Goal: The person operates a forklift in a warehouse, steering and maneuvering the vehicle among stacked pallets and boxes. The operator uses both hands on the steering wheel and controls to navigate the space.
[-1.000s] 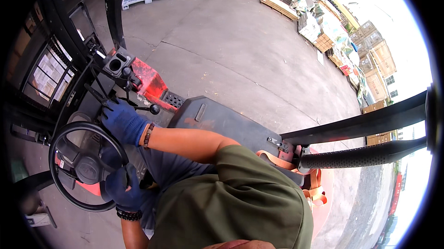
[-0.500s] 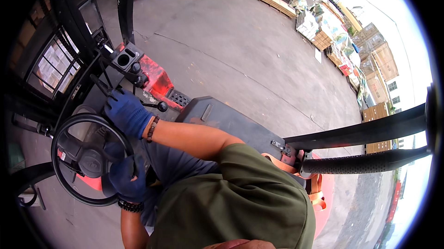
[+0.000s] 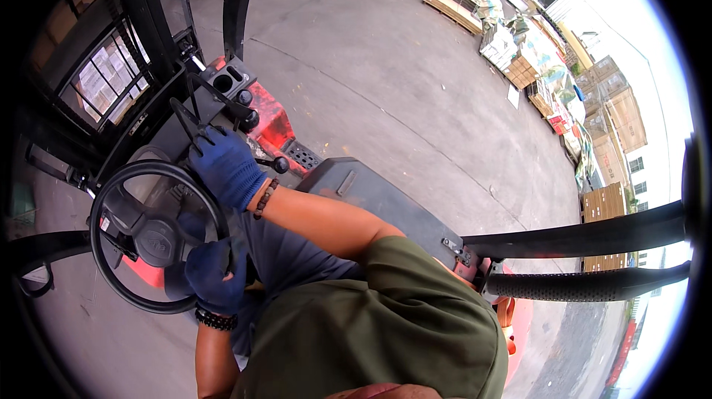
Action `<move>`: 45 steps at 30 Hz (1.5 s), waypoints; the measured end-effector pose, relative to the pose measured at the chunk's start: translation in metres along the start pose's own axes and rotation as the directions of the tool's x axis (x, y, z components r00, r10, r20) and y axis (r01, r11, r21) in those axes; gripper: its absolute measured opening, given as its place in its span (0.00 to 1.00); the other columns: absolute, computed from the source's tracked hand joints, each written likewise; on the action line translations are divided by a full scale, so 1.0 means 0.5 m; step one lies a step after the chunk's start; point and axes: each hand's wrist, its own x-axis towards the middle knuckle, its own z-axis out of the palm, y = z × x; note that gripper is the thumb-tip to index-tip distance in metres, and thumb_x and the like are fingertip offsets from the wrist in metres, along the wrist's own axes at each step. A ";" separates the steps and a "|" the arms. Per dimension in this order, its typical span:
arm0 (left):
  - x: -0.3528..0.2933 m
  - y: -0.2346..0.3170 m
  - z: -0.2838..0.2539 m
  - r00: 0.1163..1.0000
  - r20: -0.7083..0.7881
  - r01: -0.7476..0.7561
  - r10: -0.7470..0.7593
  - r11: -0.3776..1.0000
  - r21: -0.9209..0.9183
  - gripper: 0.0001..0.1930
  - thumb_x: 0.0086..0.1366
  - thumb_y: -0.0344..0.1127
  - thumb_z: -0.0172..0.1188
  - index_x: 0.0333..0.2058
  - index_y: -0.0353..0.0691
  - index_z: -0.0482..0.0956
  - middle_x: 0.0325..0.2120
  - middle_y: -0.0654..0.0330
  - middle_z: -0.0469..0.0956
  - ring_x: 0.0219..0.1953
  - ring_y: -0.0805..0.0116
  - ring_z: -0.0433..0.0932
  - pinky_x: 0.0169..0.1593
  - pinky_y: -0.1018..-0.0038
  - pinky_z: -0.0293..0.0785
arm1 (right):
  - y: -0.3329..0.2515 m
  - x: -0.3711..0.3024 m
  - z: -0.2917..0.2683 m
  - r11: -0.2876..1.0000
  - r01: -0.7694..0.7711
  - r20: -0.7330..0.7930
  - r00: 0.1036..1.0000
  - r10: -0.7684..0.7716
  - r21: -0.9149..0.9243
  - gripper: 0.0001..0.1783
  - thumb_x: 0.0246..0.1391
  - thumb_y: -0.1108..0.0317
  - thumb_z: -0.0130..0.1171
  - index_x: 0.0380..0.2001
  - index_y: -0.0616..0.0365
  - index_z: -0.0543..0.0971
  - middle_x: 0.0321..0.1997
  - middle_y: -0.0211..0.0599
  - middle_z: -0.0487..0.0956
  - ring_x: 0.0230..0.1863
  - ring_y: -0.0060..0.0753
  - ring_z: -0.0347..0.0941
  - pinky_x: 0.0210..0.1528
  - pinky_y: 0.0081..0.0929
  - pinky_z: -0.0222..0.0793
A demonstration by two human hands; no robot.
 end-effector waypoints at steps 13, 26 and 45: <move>-0.014 0.032 0.021 0.999 0.027 0.033 -0.033 0.999 -0.018 0.13 0.61 0.37 0.78 0.41 0.38 0.89 0.29 0.50 0.84 0.33 0.44 0.82 0.40 0.53 0.76 | 0.026 -0.023 -0.035 1.000 0.017 0.012 1.000 -0.017 0.026 0.15 0.58 0.65 0.64 0.45 0.59 0.89 0.53 0.45 0.88 0.62 0.48 0.83 0.64 0.46 0.79; -0.002 0.083 0.024 1.000 -0.001 0.001 -0.001 1.000 0.006 0.09 0.61 0.35 0.77 0.38 0.41 0.89 0.28 0.53 0.84 0.31 0.46 0.82 0.38 0.54 0.76 | 0.036 -0.039 -0.065 1.000 0.018 0.020 1.000 -0.018 0.000 0.14 0.59 0.65 0.64 0.45 0.56 0.89 0.52 0.43 0.88 0.60 0.48 0.83 0.62 0.46 0.80; 0.042 0.134 0.074 0.997 -0.055 -0.048 0.047 0.999 -0.021 0.16 0.66 0.35 0.76 0.23 0.44 0.78 0.19 0.54 0.74 0.23 0.49 0.76 0.30 0.56 0.70 | 0.088 -0.055 -0.109 0.998 0.015 0.050 0.999 -0.012 -0.053 0.12 0.61 0.67 0.64 0.45 0.55 0.88 0.51 0.42 0.87 0.61 0.48 0.82 0.60 0.46 0.80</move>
